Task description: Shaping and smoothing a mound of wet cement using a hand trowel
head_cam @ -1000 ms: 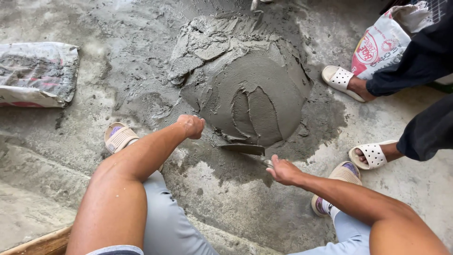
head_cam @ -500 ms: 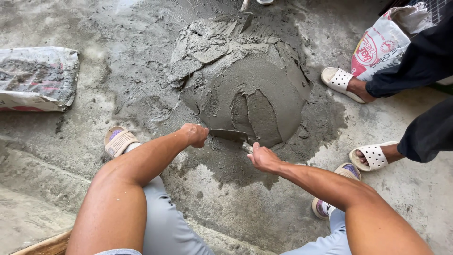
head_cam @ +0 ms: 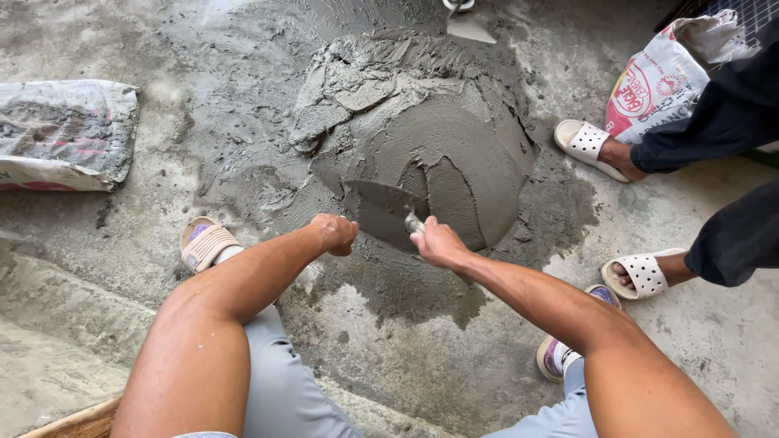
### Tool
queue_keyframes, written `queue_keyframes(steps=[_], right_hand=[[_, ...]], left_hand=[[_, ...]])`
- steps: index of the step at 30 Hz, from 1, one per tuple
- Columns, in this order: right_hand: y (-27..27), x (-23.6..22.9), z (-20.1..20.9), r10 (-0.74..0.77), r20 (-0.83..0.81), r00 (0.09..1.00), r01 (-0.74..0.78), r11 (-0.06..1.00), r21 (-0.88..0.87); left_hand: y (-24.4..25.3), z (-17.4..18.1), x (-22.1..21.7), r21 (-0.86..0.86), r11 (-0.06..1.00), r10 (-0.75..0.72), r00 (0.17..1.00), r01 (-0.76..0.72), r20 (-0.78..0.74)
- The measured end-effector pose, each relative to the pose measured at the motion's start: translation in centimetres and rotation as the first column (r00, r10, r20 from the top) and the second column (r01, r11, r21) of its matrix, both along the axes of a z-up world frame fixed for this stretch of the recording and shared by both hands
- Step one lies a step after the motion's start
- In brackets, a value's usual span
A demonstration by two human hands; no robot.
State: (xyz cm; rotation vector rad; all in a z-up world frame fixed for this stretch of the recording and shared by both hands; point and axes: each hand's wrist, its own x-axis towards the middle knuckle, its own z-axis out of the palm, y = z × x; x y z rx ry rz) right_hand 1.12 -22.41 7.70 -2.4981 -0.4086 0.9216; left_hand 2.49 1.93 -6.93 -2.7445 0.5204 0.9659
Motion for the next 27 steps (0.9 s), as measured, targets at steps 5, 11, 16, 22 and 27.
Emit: queue_keyframes(steps=[5,11,16,22,27], right_hand=[[-0.2,2.8,-0.1,-0.086,0.059,0.995,0.086,0.996,-0.003],[-2.2,6.5,-1.4,-0.192,0.126,0.973,0.186,0.981,0.055],[-5.5,9.8,-4.6,-0.325,0.077,0.943,0.303,0.93,0.209],[-8.1,10.5,-3.2,-0.463,0.002,0.886,0.433,0.83,0.353],[-10.6,10.0,-2.1,-0.554,0.004,0.833,0.508,0.767,0.391]], left_hand=[[0.4,-0.9,0.4,0.025,1.0,-0.009,0.999,0.01,-0.048],[0.2,-0.4,0.3,0.041,0.999,-0.013,0.998,0.015,-0.056],[-0.4,2.2,0.1,0.052,0.998,0.027,0.995,-0.022,-0.091],[-0.2,1.0,0.3,0.049,0.999,0.022,0.995,-0.018,-0.094],[-0.1,0.4,0.4,0.046,0.999,0.027,0.994,-0.022,-0.105]])
